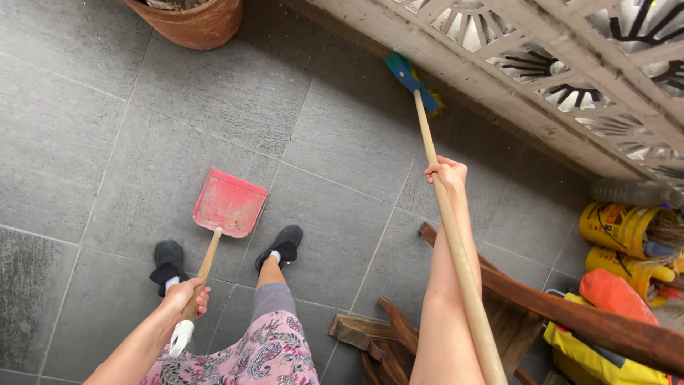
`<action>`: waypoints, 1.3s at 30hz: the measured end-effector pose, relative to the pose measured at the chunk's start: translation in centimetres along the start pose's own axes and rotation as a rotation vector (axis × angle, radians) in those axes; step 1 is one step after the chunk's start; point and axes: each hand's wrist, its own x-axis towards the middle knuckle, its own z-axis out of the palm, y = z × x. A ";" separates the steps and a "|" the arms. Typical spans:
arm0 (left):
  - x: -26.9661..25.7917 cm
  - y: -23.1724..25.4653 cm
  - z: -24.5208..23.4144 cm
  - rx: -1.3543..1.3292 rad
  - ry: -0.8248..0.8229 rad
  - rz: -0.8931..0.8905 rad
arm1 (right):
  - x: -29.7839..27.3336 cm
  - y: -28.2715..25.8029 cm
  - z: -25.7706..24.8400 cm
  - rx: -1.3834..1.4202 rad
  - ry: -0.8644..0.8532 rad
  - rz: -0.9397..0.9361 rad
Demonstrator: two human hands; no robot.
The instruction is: The person sweeps a tiled balcony floor using a broom and dustpan, moving around potted plants and furniture. They sweep debris into the dustpan, reposition a wooden chair to clean underneath it, and continue sweeping the area.
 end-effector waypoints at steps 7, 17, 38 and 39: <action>-0.3 -1.0 3.6 0.075 0.042 0.177 | -3.8 4.9 1.5 -0.062 -0.131 -0.011; -3.8 2.6 4.0 0.169 -0.064 0.297 | -38.2 13.0 12.1 -0.311 -0.531 0.317; -5.3 4.4 20.9 0.492 -0.034 0.279 | -40.7 11.4 -9.8 0.318 -0.171 0.322; -5.4 5.0 23.5 0.529 -0.033 0.281 | -38.7 11.0 -11.6 0.331 -0.139 0.326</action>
